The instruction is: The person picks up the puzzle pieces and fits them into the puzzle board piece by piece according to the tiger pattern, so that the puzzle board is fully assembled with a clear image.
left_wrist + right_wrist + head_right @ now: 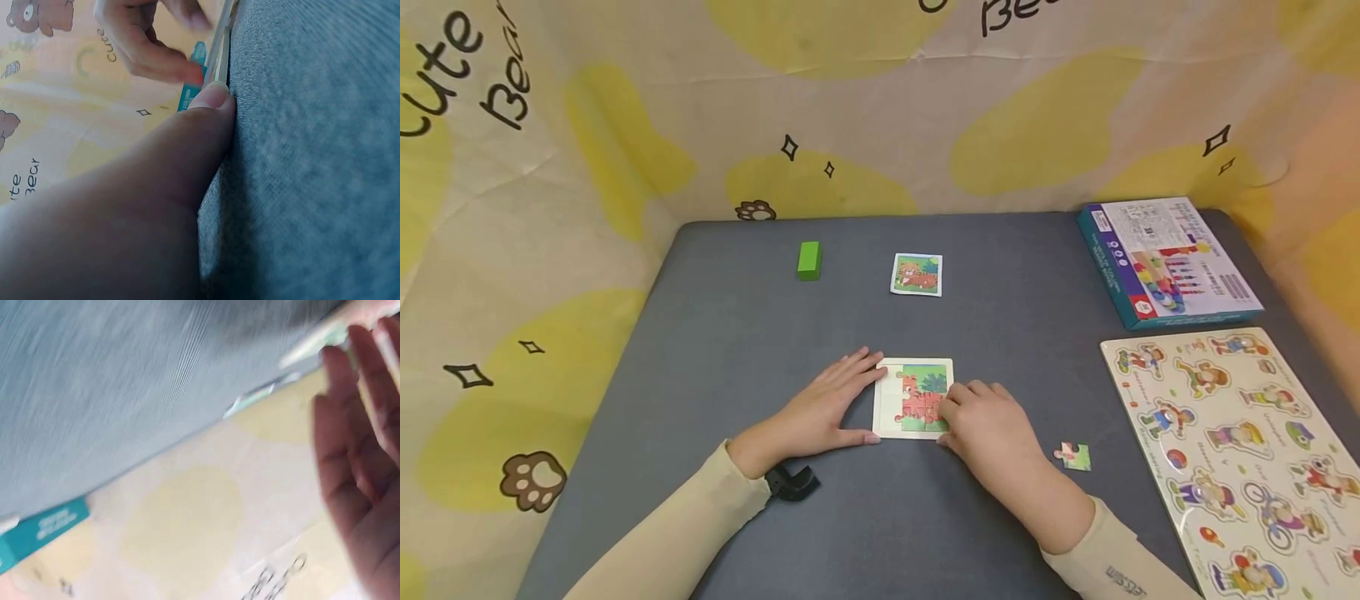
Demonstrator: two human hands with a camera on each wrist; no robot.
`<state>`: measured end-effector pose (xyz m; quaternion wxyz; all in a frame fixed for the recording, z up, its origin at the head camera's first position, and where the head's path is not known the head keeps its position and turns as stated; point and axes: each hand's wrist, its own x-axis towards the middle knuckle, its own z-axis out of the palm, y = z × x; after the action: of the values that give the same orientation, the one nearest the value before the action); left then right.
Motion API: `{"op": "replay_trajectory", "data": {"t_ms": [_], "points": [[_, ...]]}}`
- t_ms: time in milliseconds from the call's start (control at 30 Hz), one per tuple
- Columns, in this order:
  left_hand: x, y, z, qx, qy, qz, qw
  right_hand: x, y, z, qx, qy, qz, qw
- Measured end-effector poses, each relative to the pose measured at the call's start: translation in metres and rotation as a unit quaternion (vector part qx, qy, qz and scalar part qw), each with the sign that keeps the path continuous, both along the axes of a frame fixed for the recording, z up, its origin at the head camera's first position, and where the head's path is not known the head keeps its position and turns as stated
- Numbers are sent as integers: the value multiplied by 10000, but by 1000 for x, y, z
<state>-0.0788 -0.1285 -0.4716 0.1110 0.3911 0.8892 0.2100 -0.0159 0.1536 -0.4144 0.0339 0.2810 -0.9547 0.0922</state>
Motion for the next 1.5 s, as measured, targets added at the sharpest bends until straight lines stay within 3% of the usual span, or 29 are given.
{"op": "replay_trajectory", "data": {"t_ms": [167, 300, 533, 700, 833, 1067, 1167, 1500], "points": [[1, 1, 0, 52, -10, -48, 10000, 5, 22, 8, 416, -1097, -32, 9931], [2, 1, 0, 29, 25, -38, 10000, 7, 33, 5, 273, -1882, -80, 9817], [2, 0, -1, -29, -11, -19, 10000, 7, 37, 1, -232, -2189, 24, 9755], [3, 0, -1, -38, -11, -9, 10000, 3, 37, 5, -494, -2661, 261, 9623], [3, 0, -2, -41, -1, -15, 10000, -5, 33, 10, -880, -2712, 367, 9578], [0, -2, -3, 68, 64, -25, 10000, -25, 10, 17, -2077, -2242, -115, 9521], [0, -2, -1, 69, 91, -31, 9999, -31, 0, 18, -2299, -2083, -144, 9505], [0, 0, -2, 118, 115, -55, 9998, -42, -20, 21, -2595, -2398, -403, 9346]]}}
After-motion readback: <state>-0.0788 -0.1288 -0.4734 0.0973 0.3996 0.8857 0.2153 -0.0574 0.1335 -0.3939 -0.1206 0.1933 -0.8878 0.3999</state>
